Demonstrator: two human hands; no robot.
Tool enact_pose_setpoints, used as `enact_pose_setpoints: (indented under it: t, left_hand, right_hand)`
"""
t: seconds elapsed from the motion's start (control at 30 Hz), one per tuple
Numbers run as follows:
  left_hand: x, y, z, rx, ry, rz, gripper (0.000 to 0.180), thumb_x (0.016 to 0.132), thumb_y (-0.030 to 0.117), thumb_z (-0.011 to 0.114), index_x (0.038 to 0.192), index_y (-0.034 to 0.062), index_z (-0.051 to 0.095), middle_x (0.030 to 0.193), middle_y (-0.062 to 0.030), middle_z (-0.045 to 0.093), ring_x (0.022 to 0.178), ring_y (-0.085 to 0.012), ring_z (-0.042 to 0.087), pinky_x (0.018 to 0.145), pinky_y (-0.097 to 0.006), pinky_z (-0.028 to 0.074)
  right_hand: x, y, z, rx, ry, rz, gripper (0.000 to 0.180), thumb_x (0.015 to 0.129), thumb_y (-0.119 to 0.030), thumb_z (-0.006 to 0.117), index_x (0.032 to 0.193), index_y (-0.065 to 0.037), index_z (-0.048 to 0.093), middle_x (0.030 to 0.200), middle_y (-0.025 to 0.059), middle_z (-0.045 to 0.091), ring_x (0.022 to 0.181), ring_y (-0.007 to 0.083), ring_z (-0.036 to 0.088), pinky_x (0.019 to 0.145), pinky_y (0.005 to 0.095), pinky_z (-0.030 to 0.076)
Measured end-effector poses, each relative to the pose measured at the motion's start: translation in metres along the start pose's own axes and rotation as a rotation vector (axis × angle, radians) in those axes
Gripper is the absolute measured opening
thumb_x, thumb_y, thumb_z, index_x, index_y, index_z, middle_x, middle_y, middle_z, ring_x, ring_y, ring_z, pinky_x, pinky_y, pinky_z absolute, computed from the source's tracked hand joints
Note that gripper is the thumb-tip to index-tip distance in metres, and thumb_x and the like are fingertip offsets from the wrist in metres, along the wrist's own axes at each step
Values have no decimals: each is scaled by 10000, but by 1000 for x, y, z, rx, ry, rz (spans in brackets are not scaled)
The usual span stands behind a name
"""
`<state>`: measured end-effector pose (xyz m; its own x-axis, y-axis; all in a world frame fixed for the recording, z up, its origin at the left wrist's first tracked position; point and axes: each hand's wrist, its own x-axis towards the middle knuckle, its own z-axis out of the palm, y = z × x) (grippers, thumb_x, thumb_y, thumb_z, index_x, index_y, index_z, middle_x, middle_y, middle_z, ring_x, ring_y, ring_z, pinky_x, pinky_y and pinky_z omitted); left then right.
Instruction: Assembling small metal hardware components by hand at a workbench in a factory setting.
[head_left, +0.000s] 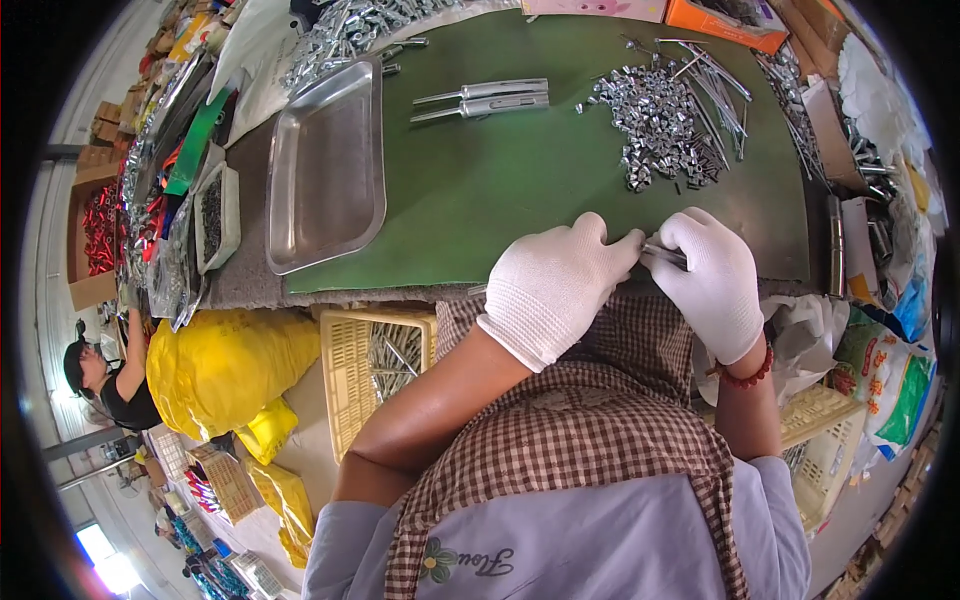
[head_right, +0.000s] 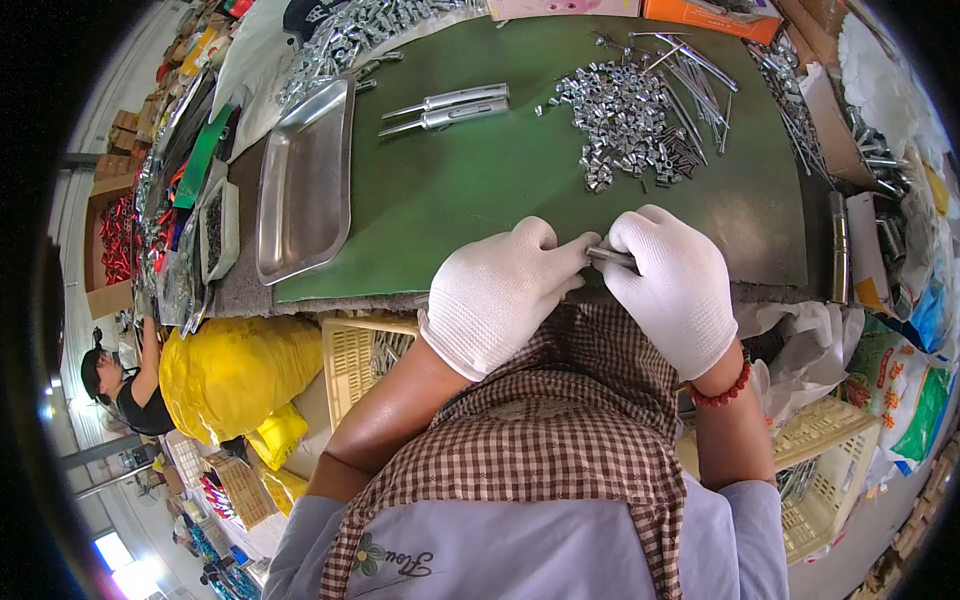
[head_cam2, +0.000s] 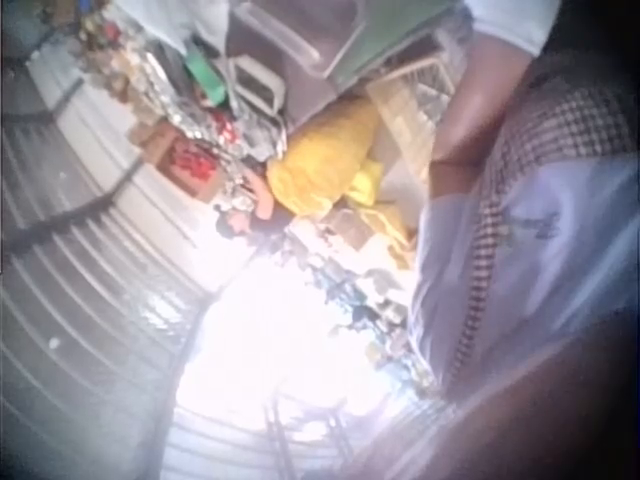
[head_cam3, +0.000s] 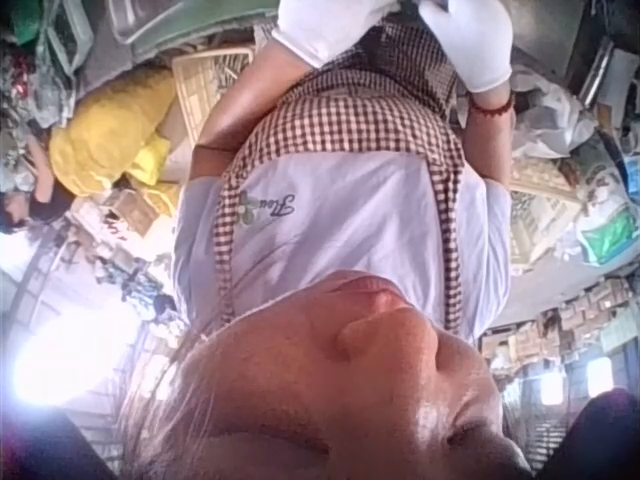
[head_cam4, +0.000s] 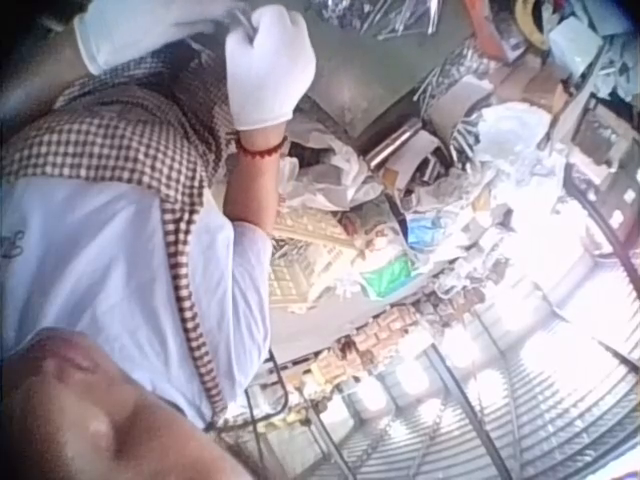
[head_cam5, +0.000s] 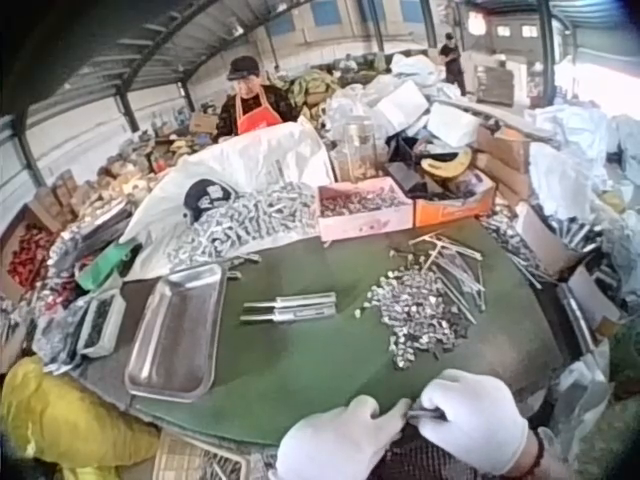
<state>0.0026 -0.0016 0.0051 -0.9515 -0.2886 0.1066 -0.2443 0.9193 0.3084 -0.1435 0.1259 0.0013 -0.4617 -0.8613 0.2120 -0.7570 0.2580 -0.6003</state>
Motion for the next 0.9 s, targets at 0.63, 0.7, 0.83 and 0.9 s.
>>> enact_pose_setpoints:
  t: [0.63, 0.7, 0.83, 0.9]
  left_hand:
    - [2, 2, 1, 16, -17, 30, 240, 914, 223, 612, 1150, 191, 639, 787, -101, 541, 617, -290, 631, 530, -421, 505]
    - [4, 1, 1, 2, -9, 49, 177, 916, 222, 608, 1066, 134, 640, 802, -109, 556, 636, -297, 643, 539, -425, 517]
    - [13, 13, -10, 137, -61, 65, 108, 873, 176, 613, 914, 76, 611, 828, -101, 592, 680, -267, 676, 564, -391, 553]
    - [21, 23, -5, 243, -82, 112, 76, 841, 146, 603, 873, 77, 603, 832, -89, 611, 708, -238, 692, 590, -369, 574]
  right_hand:
    - [22, -7, 40, 1520, 317, 49, 483, 1057, -408, 383, 735, -56, 461, 571, -29, 308, 487, 82, 273, 462, 271, 208]
    - [22, -8, 44, 1472, 307, 42, 493, 1064, -398, 374, 717, -57, 456, 579, -31, 312, 494, 81, 277, 469, 269, 201]
    - [19, -9, 46, 1373, 393, 38, 518, 1065, -386, 380, 662, -64, 433, 571, -26, 312, 492, 93, 275, 468, 279, 190]
    - [19, -3, 42, 1420, 449, -28, 499, 1045, -390, 398, 667, -66, 431, 560, -19, 291, 486, 108, 259, 479, 302, 189]
